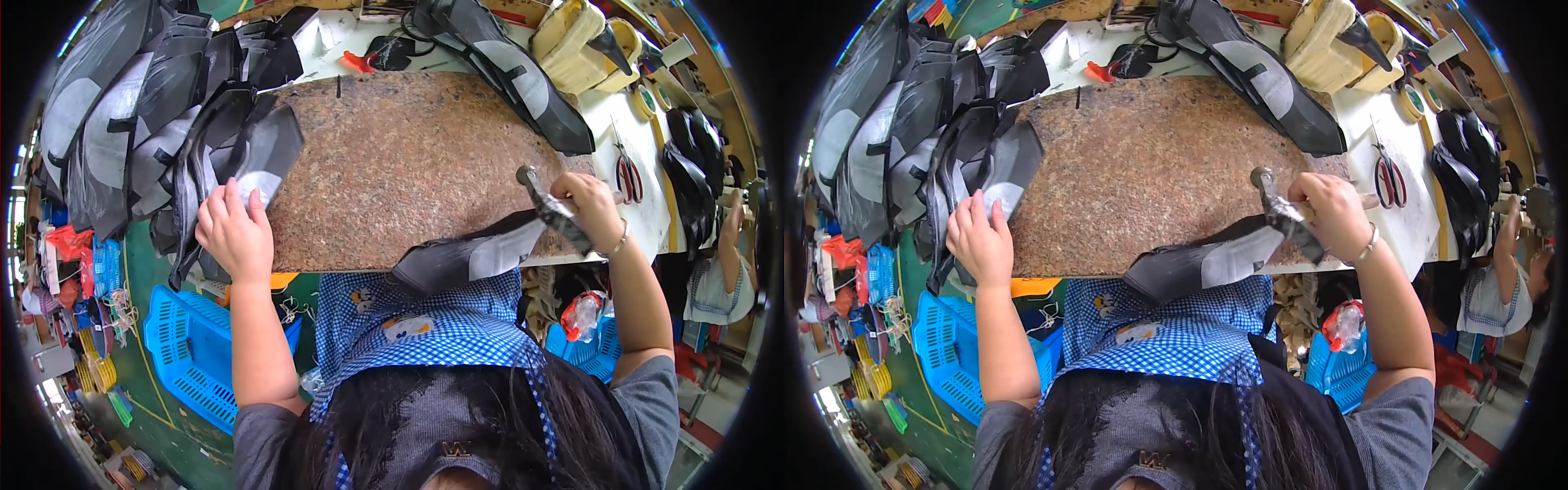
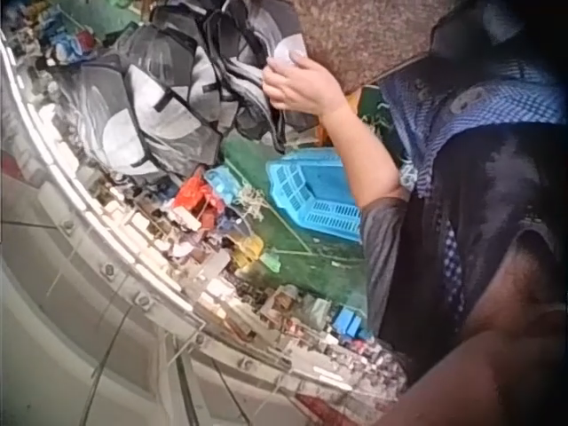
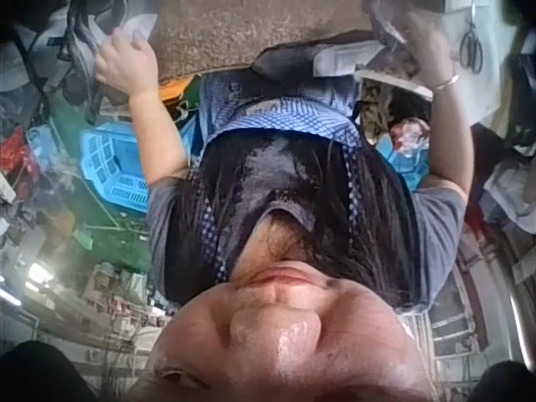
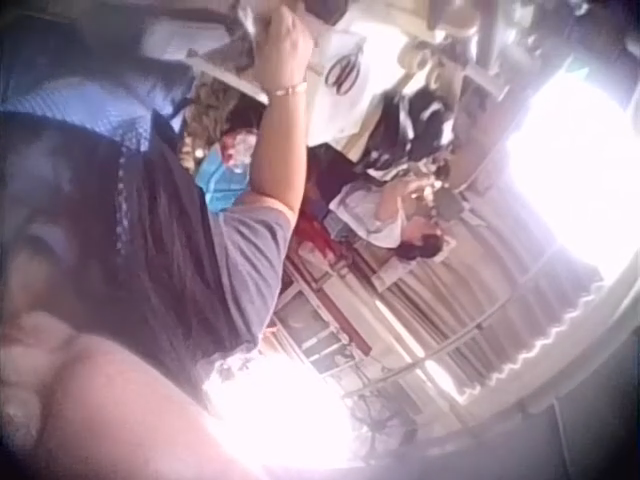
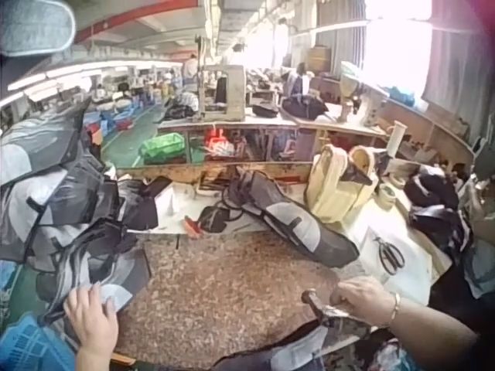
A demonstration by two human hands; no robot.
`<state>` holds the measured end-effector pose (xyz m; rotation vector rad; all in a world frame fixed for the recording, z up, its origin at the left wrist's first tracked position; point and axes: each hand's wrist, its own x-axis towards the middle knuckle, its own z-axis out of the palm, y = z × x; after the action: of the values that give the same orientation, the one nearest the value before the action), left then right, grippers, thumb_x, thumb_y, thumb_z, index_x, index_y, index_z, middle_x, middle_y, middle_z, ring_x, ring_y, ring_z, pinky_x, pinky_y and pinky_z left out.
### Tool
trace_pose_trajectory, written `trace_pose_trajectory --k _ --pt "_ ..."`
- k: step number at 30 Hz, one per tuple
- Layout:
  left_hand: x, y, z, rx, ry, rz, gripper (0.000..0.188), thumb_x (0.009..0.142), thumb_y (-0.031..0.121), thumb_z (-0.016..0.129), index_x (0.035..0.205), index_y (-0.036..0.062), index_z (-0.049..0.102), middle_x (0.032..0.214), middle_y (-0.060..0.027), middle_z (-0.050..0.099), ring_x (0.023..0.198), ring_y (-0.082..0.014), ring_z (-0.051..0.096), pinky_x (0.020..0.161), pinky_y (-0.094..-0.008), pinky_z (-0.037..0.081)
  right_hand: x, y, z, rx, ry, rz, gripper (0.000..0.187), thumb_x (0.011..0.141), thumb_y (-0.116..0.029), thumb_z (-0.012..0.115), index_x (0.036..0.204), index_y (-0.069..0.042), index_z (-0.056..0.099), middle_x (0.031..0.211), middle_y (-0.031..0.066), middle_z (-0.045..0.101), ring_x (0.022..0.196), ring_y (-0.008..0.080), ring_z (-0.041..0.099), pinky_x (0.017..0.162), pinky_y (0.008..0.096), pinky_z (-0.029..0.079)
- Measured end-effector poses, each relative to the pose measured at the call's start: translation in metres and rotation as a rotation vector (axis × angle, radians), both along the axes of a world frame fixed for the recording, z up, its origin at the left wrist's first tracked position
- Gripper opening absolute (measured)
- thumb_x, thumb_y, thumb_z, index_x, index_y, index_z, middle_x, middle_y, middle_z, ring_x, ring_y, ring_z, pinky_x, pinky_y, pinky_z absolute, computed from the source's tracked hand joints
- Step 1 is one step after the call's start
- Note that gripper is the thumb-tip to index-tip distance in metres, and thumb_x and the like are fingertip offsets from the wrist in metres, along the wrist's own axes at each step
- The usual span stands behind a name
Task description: Hammering pre-cut shoe upper components to flatten seams and prepare them for assembly.
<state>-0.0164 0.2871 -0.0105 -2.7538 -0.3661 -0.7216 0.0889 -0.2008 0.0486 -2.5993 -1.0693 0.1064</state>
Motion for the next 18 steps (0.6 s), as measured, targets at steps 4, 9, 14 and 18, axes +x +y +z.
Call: trace_pose_trajectory --k 4,9,14,18 --pt "0.006 -0.008 0.004 -0.098 0.034 0.121 0.051 0.091 0.039 0.064 0.128 0.0051 0.058 0.122 -0.0108 0.056 0.11 -0.0319 0.054 0.087 -0.0469 0.044 0.023 0.013 0.018 0.354 -0.094 -0.211 0.049 0.066 -0.019 0.091 0.104 -0.002 0.066 0.09 0.0101 0.068 0.081 0.0214 0.067 0.072 0.0333 0.054" --pt "0.022 -0.012 0.014 -0.052 0.048 0.239 0.048 0.084 0.038 0.072 0.118 0.0065 0.062 0.118 -0.0104 0.055 0.109 -0.0318 0.052 0.087 -0.0484 0.044 0.115 0.001 -0.003 0.266 0.144 -0.728 0.044 0.08 -0.039 0.079 0.09 0.002 0.069 0.09 0.0141 0.068 0.079 0.0238 0.066 0.073 0.0355 0.053" --pt "0.009 0.008 0.031 -0.314 -0.018 -0.025 0.031 0.071 0.023 0.079 0.088 0.0034 0.063 0.115 -0.0108 0.057 0.11 -0.0334 0.052 0.09 -0.0467 0.044 0.099 0.007 -0.017 0.285 -0.431 -0.821 0.038 0.09 -0.036 0.067 0.1 0.001 0.068 0.1 0.021 0.066 0.094 0.0409 0.063 0.084 0.0446 0.05" --pt "-0.013 -0.011 0.056 -0.826 0.058 -0.429 0.031 0.065 0.019 0.084 0.084 0.003 0.067 0.105 -0.0123 0.067 0.103 -0.0315 0.061 0.099 -0.0473 0.041 0.033 0.046 0.031 0.398 -0.032 -0.725 0.02 0.095 -0.019 0.065 0.104 -0.001 0.066 0.099 0.0129 0.07 0.092 0.0252 0.067 0.076 0.0338 0.051"
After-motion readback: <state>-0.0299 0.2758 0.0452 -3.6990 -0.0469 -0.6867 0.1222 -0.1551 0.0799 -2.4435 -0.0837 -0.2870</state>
